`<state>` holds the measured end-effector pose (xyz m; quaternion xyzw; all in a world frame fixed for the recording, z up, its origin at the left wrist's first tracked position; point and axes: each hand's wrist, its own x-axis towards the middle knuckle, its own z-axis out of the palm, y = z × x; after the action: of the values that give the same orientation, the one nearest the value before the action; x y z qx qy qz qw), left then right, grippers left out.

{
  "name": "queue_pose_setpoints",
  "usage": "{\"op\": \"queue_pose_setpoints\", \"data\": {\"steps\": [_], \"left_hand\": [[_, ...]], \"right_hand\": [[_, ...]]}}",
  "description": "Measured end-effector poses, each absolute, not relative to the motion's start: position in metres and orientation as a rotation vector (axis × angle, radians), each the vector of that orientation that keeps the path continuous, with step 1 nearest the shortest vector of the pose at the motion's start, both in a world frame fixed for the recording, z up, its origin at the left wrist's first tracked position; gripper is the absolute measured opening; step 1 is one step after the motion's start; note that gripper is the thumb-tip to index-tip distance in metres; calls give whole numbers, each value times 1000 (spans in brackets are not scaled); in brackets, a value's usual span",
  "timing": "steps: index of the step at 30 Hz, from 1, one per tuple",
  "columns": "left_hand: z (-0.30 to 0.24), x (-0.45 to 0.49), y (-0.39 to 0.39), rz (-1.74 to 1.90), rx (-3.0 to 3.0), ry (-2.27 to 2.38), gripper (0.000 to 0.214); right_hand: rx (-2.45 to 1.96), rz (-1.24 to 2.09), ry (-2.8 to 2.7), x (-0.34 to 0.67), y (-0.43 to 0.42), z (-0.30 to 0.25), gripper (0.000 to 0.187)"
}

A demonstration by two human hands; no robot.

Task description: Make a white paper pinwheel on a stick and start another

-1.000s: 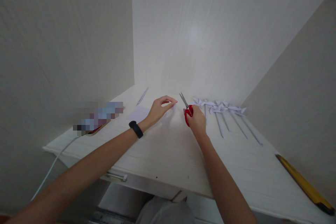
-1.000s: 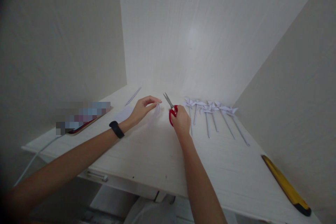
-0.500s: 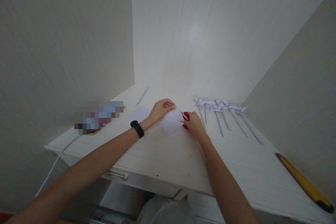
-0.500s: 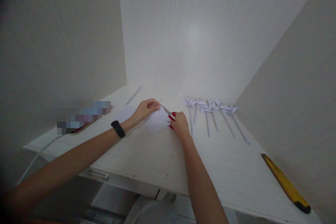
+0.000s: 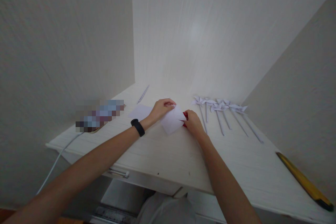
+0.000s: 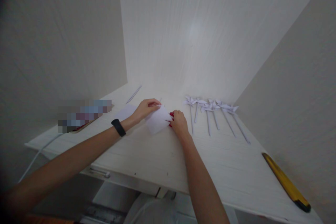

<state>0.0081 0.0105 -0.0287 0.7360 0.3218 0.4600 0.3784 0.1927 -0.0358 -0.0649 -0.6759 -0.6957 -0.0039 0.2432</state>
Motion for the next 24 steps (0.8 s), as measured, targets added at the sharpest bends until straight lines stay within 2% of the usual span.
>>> {"op": "queue_pose_setpoints", "data": {"steps": [17, 21, 24], "left_hand": [[-24, 9, 6, 1161, 1864, 867, 19], [-26, 9, 7, 1146, 1854, 890, 20], [-26, 10, 8, 1156, 1842, 915, 20]], "right_hand": [[-1841, 20, -1921, 195, -35, -63, 32], [-1754, 12, -1783, 196, -33, -61, 38], [-1598, 12, -1576, 194, -34, -55, 33]]}}
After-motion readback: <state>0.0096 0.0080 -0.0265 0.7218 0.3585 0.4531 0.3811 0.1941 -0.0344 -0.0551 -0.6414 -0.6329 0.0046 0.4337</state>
